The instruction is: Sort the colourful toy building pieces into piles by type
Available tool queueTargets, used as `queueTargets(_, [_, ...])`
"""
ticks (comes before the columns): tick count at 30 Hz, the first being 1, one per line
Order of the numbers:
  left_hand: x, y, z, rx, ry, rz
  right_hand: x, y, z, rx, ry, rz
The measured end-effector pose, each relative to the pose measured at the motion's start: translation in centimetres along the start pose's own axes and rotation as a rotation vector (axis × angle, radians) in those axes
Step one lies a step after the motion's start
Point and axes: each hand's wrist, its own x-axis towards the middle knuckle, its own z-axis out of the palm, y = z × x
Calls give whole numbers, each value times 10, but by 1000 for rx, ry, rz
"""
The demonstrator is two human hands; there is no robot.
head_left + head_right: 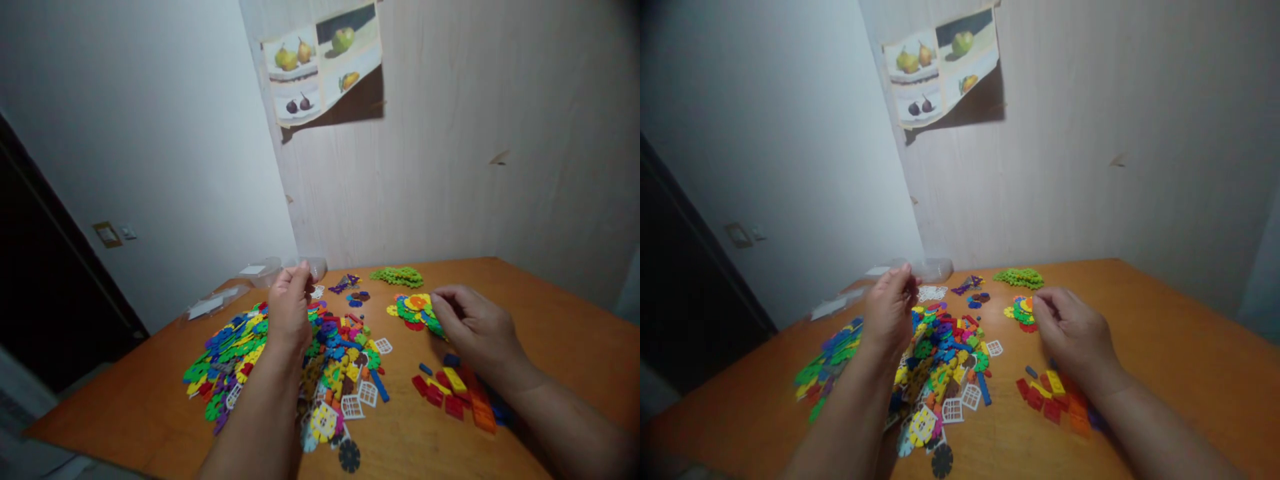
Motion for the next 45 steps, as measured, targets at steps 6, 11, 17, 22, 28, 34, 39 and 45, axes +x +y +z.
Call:
queueTargets(6, [-1,-10,-17,35,122,177,-11,-18,6,-3,-277,-102])
queueTargets(11, [5,-15,-29,179,154,313,-28,-41,17,-11,-498,-185])
queueTargets(17, [13,-24,-32,81,217,171,-42,-70,29,-134,-754,-288])
queueTargets(22, [18,-27,-31,-71,276,52,-44,-74,39,-213,-844,-326])
queueTargets(28, [22,-37,-32,-107,279,2,-35,-61,46,-268,-826,-245])
queueTargets(34, [24,-42,-32,-145,297,-66,-28,-64,46,-347,-859,-192])
queueTargets(39, [22,-41,-31,-149,288,-95,-24,-69,43,-245,-910,-212])
queueTargets(45, [21,-41,-30,-148,282,-127,-11,-62,45,-297,-905,-147])
